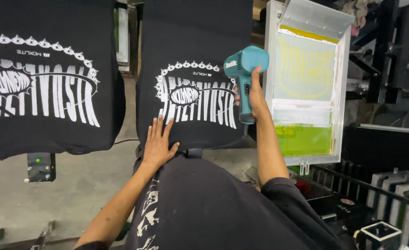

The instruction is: The person uses a heat gun to dry ink on t-shirts placed on a printing carousel, then adjusts and checks a screen printing frame.

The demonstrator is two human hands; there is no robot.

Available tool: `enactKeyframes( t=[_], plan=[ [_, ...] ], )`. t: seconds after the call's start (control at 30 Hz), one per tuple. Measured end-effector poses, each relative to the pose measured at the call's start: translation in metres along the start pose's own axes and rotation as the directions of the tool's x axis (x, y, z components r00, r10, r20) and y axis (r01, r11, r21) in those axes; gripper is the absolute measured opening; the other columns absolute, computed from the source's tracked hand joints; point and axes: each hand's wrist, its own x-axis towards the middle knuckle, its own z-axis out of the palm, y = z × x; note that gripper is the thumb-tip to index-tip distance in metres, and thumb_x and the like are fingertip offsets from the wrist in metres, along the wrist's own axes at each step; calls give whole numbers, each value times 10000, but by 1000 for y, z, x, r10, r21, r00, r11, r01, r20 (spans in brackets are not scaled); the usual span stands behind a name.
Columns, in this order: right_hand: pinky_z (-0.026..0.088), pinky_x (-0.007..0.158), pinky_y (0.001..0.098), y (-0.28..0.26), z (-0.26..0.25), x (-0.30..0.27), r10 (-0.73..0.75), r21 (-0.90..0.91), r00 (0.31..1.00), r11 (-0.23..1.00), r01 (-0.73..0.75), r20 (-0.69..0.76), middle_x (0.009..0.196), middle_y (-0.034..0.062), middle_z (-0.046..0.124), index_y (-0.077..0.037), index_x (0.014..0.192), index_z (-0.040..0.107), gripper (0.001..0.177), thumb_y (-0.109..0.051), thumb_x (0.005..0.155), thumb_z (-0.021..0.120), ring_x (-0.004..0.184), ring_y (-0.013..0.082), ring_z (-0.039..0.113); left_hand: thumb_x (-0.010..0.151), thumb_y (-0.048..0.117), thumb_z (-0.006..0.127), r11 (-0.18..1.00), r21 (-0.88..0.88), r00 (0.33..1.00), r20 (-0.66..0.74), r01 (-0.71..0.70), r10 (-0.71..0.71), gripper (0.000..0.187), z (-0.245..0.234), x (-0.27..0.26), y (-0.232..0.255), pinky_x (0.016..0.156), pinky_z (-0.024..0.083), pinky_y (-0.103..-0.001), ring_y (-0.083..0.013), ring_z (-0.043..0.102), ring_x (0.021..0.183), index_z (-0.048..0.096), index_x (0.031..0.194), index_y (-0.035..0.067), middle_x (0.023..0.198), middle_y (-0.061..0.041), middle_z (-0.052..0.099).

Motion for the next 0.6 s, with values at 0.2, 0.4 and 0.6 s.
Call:
enactKeyframes(
  t=[0.2,0.4,0.6],
  plan=[
    [539,424,240,16,-26,2,33,54,995,998,-28,-98,658,54,534,-62,828,579,868,-846,729,219,525,127,556,762,378,692,999,-27,990,-140,19,-22,897,-6,1,-4,1130,201,-555,-427,174,1426,256,1508,138,1526,-245,215],
    [535,410,267,35,-47,-8,63,74,983,996,-51,-175,634,73,538,-75,772,575,850,-855,737,239,506,160,570,760,365,696,995,-92,975,-216,28,-47,893,0,5,-14,1115,214,-572,-450,193,1412,265,1500,114,1504,-260,254],
    [547,412,310,45,-45,-44,53,-21,979,998,-58,-195,657,111,545,-46,892,542,779,-791,820,326,518,203,591,768,357,700,995,-95,971,-233,40,-61,891,-8,9,-8,1108,225,-583,-452,189,1410,260,1499,96,1511,-259,241]
  ],
)
